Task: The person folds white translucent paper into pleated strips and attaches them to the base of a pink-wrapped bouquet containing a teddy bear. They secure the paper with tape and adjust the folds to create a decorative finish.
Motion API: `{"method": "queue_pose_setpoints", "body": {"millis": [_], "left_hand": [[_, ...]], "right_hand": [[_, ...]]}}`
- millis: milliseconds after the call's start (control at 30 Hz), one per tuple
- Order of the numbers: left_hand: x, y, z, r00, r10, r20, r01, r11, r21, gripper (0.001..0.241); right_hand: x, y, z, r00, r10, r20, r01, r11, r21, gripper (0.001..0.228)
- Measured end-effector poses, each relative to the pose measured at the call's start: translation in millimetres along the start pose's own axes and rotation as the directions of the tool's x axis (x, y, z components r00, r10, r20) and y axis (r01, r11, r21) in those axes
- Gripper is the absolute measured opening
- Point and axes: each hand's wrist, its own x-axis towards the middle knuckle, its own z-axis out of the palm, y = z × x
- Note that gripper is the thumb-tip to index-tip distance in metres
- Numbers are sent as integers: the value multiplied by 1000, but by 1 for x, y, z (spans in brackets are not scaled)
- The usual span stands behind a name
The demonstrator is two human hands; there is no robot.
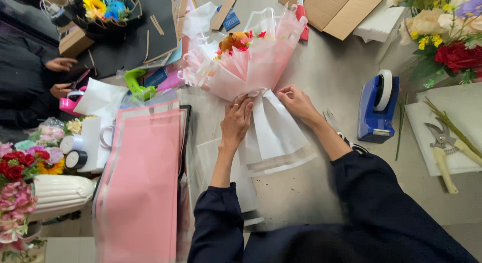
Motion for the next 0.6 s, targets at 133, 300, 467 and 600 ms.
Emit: {"method": "queue_pose_setpoints", "body": {"millis": [133,300,467,600], "left_hand": [[-12,16,10,1000,26,-5,-26,997,-77,35],[-41,42,23,995,68,-76,-71,997,-33,30],[-48,51,15,991,57,-120,-63,997,-44,34],[-47,53,17,984,92,-154,-98,995,-27,33]], "right_hand": [[-24,-2,-25,999,34,5,-34,999,15,31],[-59,-30,-64,968,-11,250,16,1000,-19,34],[-59,-41,-60,887,-442,133,461,853,-245,34],[-52,-49,-38,667,-706,239,664,417,-621,41]]}}
